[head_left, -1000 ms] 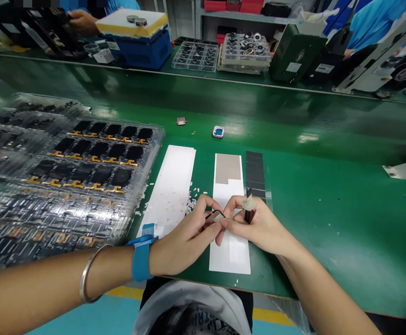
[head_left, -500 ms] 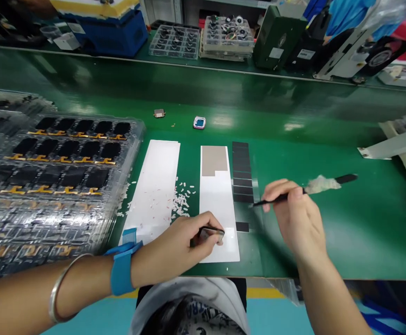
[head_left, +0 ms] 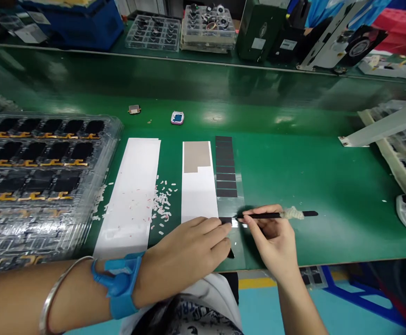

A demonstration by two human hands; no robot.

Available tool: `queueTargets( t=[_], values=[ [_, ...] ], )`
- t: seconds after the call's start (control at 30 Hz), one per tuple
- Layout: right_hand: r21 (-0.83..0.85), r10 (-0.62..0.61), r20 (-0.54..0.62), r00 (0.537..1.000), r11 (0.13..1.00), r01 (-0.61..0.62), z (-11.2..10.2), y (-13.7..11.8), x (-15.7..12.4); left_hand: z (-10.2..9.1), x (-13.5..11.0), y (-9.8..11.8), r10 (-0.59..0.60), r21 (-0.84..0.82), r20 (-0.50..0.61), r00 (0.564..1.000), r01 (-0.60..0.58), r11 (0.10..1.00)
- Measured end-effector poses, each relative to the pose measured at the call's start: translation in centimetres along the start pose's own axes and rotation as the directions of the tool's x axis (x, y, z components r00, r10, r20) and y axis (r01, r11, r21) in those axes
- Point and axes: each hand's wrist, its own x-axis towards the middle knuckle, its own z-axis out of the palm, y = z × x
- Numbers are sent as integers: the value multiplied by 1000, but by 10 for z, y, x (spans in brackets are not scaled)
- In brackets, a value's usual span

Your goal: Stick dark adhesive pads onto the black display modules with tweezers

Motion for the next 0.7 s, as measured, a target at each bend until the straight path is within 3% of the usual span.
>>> queueTargets(
  t=[0.27, 0.7],
  values=[
    [-1, 14, 2, 1000, 1000, -14, 0, 2, -2, 18, 2, -4, 32, 125, -7, 999, -31, 992],
    [-29, 30, -36, 999, 999, -31, 1, 0, -3, 22, 3, -2, 3, 63, -14, 1000, -2, 998]
  ],
)
